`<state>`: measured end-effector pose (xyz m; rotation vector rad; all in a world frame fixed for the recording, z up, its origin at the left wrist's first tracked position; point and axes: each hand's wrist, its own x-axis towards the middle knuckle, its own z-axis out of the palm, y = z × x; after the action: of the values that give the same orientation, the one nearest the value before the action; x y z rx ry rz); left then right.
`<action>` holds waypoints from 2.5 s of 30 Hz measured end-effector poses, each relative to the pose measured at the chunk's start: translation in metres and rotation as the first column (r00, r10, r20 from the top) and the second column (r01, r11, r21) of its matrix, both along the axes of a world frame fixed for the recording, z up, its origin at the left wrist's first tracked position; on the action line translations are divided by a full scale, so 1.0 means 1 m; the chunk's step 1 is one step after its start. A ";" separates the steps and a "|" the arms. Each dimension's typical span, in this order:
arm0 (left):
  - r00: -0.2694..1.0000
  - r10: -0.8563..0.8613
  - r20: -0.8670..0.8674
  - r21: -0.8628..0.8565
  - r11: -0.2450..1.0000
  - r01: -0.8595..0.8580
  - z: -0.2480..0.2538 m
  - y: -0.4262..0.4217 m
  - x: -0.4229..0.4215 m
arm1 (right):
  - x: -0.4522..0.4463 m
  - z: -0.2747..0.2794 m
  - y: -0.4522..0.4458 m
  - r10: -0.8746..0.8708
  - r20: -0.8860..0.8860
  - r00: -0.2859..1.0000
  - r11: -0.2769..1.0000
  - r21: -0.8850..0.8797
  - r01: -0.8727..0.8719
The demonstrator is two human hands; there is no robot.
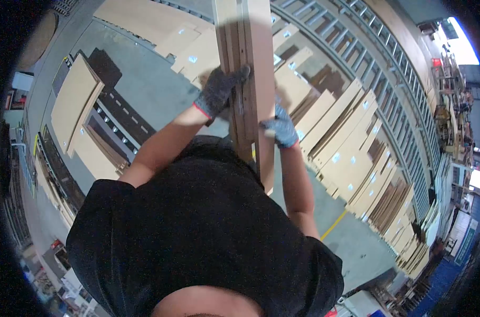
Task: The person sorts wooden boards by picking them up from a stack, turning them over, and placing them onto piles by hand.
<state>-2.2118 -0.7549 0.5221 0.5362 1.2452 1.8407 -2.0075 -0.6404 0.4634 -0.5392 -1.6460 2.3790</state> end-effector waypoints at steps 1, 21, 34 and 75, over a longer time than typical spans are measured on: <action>1.000 -0.020 0.022 0.023 1.000 0.020 -0.004 0.003 -0.001 | 0.003 -0.005 0.004 0.000 -0.011 1.000 1.000 -0.011 0.000; 0.765 -0.598 0.238 0.182 0.801 0.570 -0.038 0.051 -0.062 | -0.003 0.021 -0.040 -0.465 0.013 0.885 0.885 0.015 0.465; 0.567 -0.760 0.318 0.186 0.636 0.749 -0.052 0.091 -0.066 | -0.006 0.033 -0.073 -0.740 0.094 0.666 0.645 -0.181 0.742; 0.634 -0.761 0.137 -0.156 0.615 0.773 -0.079 0.103 -0.046 | -0.002 0.013 -0.084 -0.737 0.203 0.644 0.600 -0.241 0.763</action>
<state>-2.2576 -0.6515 0.4435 0.7531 0.9184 0.9664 -2.0099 -0.7246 0.4769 -1.1384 -0.7704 1.9332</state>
